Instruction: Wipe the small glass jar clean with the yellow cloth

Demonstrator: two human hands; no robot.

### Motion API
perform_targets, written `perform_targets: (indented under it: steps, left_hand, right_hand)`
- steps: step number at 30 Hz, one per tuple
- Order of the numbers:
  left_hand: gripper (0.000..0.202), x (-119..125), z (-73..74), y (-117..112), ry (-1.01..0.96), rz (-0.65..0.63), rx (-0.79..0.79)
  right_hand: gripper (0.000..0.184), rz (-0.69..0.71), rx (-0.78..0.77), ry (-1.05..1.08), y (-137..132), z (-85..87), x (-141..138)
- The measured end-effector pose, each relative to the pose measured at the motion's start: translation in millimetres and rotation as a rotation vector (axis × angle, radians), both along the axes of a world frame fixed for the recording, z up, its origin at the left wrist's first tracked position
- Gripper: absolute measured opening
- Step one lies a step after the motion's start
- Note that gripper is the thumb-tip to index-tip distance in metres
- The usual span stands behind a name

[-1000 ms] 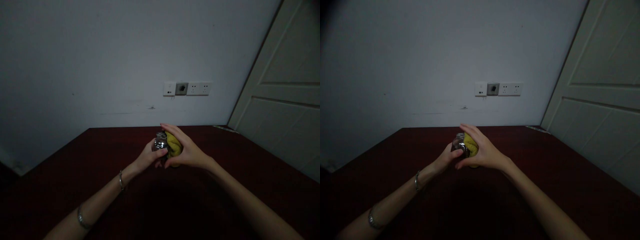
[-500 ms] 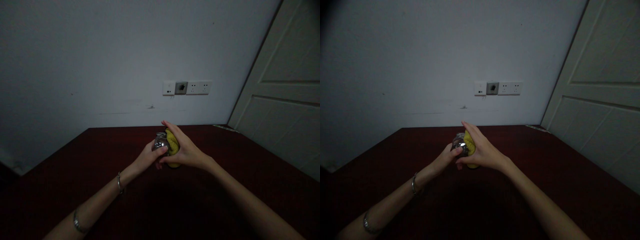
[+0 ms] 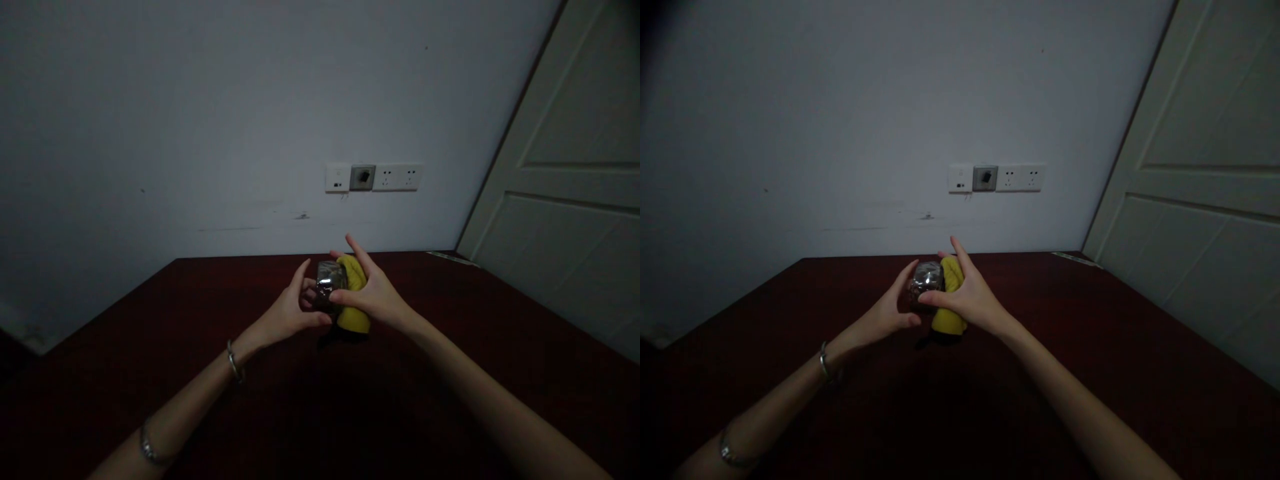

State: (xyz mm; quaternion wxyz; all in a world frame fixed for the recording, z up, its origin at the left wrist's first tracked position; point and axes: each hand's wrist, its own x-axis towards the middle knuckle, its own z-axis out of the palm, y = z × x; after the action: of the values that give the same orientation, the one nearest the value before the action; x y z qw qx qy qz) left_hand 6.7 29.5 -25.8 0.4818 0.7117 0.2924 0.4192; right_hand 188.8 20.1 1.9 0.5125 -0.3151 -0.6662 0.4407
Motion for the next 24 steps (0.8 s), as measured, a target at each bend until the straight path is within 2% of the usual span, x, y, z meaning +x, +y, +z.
perform_targets:
  steps: [5, 10, 15, 21, 24]
  left_hand:
    - [0.102, 1, -3.1, 4, 0.033, -0.045, 0.089]
    - [0.082, -1, -3.4, 5, 0.105, 0.0, 0.158]
    - [0.08, 0, -3.6, 3, 0.115, 0.028, 0.17]
    - [0.087, 3, -6.6, 2, 0.113, 0.093, 0.194]
    - [0.087, 5, -9.2, 1, 0.092, 0.11, 0.2]
  right_hand:
    - [0.113, -0.032, -0.031, -0.022, 2, -4.5, -8]
    - [0.108, -0.023, -0.046, -0.036, 6, -9.7, -9]
    - [0.107, 0.073, -0.039, -0.08, 12, -14.6, -2]
    - [0.105, 0.21, 0.066, -0.133, 18, -19.5, 6]
    - [0.092, 0.23, 0.103, -0.123, 17, -18.8, 6]
